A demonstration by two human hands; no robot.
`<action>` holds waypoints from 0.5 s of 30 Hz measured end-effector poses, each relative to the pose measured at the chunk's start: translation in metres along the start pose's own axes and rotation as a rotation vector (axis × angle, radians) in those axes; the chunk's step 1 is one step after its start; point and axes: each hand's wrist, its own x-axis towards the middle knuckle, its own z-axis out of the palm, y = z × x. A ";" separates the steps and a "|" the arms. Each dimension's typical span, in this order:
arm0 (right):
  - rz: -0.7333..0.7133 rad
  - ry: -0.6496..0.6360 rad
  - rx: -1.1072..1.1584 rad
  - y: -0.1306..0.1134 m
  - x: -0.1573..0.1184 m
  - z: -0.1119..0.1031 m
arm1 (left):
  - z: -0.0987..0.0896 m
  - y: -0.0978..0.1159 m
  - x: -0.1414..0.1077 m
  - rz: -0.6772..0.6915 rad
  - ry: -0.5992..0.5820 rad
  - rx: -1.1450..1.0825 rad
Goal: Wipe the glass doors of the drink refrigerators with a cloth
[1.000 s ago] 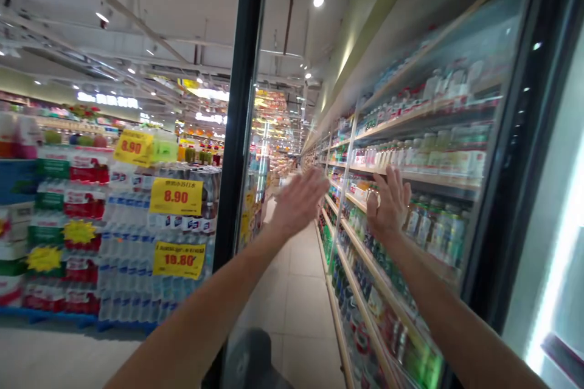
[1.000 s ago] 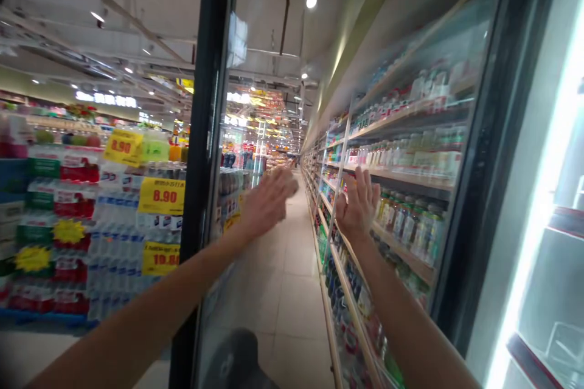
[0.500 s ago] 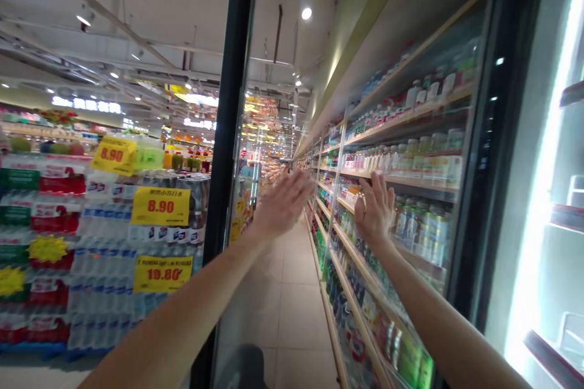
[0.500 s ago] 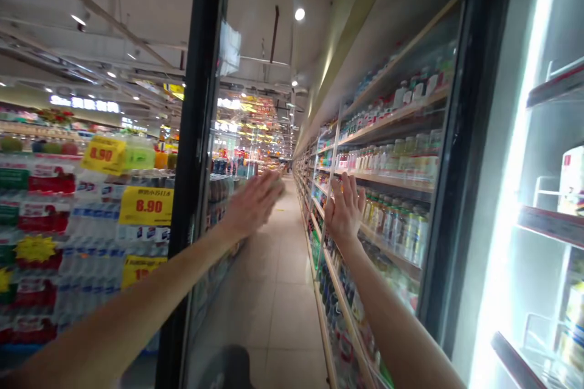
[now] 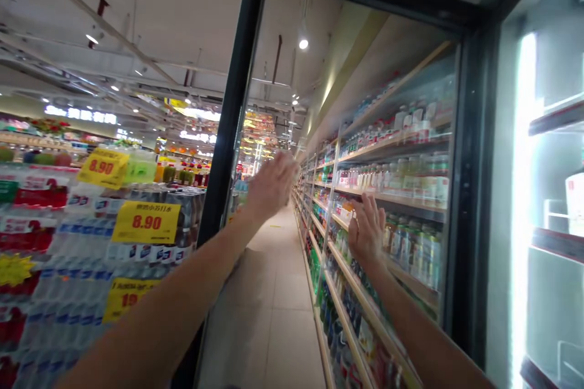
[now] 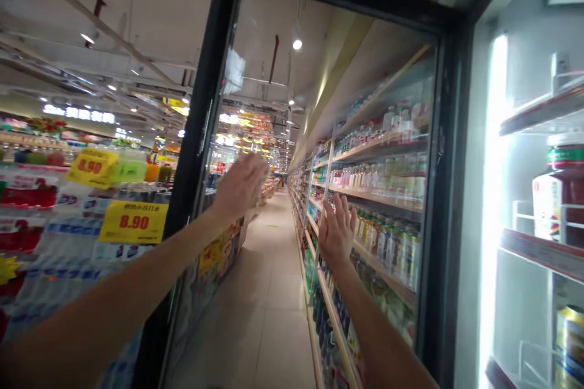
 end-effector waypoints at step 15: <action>0.022 0.055 0.012 -0.001 0.001 -0.003 | 0.006 0.013 0.054 -0.145 0.005 0.091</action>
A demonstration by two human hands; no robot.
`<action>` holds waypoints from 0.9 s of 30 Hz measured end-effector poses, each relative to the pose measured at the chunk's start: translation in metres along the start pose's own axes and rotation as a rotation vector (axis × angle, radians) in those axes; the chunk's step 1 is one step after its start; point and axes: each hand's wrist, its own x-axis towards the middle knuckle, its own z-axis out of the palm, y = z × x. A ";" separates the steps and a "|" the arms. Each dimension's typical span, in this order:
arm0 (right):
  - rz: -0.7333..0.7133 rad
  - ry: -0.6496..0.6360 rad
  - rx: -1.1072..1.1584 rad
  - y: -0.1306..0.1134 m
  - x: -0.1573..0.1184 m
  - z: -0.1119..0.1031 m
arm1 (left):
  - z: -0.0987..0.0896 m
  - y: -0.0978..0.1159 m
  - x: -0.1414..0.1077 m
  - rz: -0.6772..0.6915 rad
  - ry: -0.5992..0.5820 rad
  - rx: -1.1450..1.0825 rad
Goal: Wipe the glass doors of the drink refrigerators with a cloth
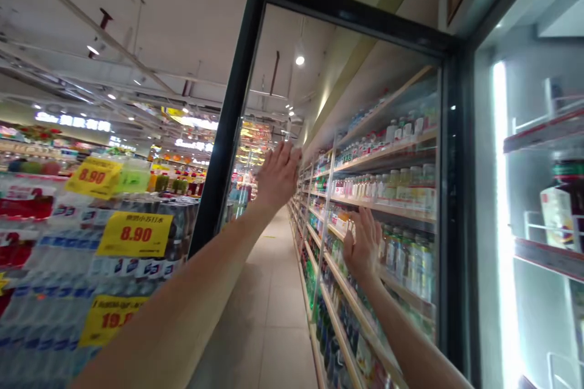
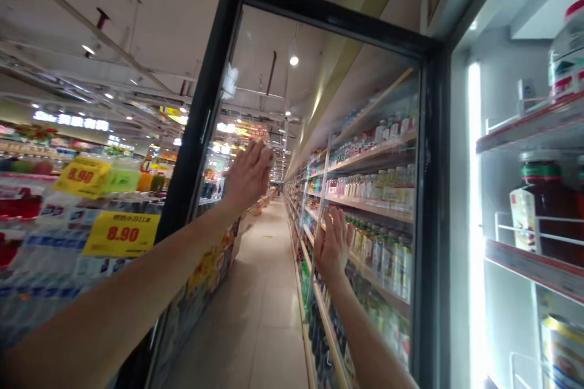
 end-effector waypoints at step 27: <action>0.036 -0.004 -0.029 0.000 -0.003 0.000 | 0.008 0.000 0.049 -0.124 -0.027 -0.006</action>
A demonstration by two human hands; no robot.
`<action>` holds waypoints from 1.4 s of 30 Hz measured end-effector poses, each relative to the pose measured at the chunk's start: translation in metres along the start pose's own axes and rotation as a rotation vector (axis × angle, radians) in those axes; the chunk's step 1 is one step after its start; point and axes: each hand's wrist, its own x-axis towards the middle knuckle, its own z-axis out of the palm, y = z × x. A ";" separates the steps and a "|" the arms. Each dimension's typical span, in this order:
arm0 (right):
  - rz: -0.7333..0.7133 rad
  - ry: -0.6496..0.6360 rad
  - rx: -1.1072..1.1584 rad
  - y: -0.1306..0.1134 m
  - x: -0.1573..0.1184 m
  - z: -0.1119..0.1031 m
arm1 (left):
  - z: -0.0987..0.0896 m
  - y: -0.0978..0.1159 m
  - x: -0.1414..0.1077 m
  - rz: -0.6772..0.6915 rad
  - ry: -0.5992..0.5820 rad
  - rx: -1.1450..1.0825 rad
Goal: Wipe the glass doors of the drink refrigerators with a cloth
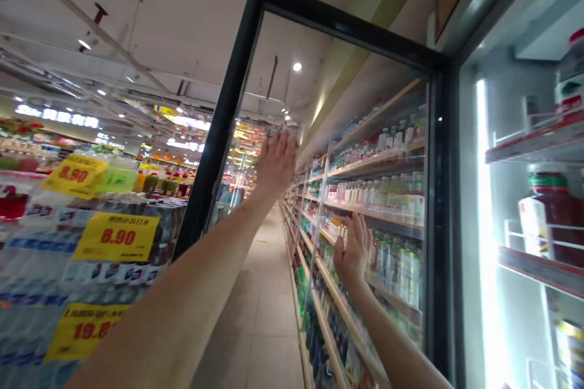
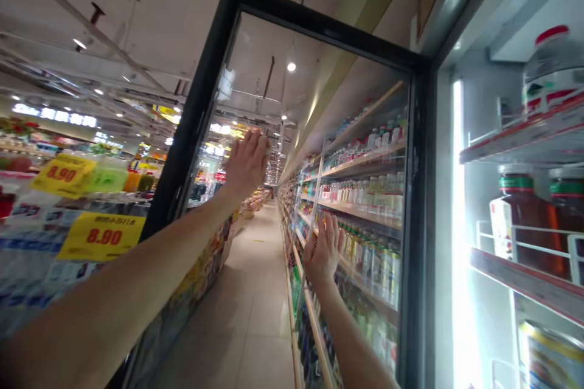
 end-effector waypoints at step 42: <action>0.093 -0.037 -0.020 0.016 0.060 0.017 | -0.030 -0.035 -0.157 0.069 0.046 0.079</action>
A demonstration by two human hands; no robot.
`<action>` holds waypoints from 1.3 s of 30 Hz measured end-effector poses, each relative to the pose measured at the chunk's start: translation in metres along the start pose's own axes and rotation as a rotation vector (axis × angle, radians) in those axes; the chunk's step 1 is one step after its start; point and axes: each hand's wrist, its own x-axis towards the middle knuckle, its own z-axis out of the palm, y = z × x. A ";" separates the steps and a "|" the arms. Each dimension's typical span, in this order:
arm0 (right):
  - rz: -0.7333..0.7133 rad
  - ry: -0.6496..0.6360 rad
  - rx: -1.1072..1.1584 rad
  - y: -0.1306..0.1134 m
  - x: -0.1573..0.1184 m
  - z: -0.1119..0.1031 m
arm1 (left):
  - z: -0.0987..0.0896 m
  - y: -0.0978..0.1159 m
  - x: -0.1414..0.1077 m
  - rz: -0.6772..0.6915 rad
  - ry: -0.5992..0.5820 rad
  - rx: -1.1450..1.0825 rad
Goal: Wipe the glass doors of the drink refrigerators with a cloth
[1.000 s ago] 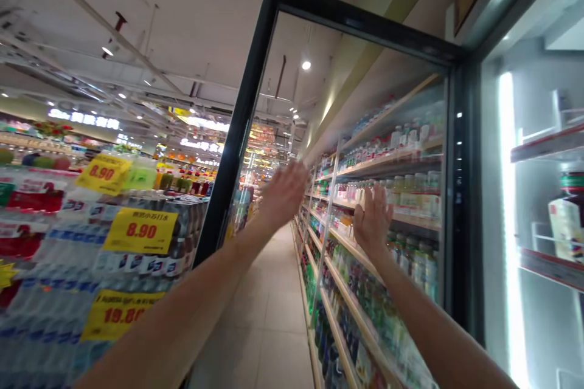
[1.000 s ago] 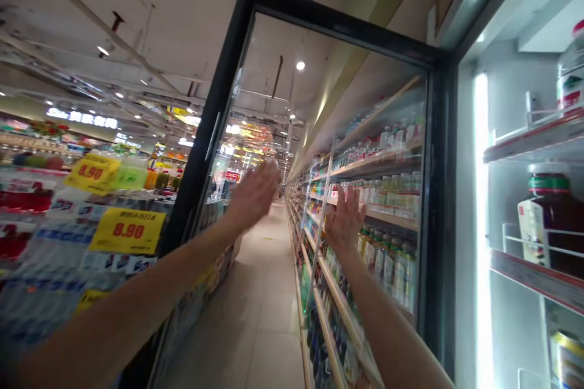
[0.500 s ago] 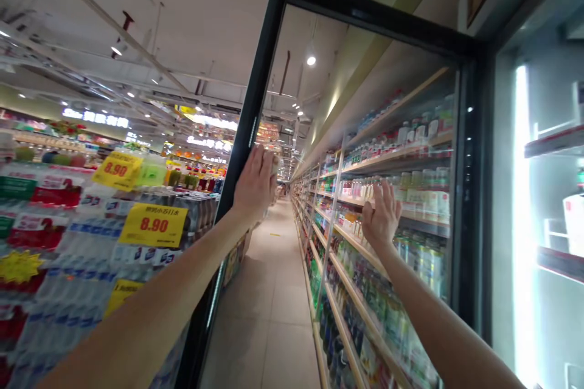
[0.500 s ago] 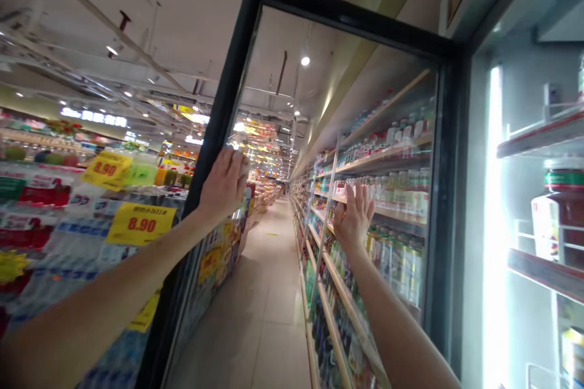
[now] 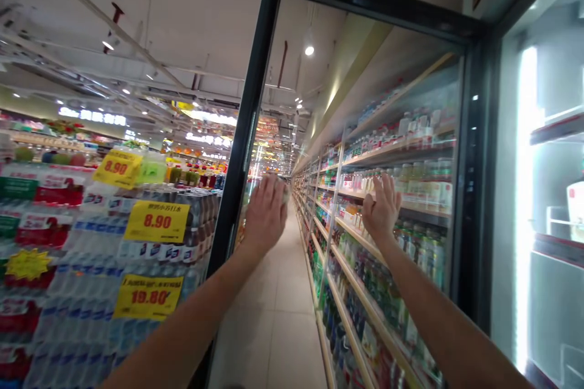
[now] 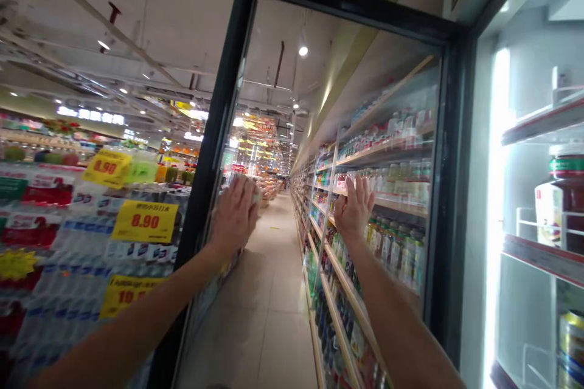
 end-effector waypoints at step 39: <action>0.025 0.004 0.006 -0.002 0.002 -0.003 | -0.005 -0.008 -0.007 0.120 -0.043 -0.041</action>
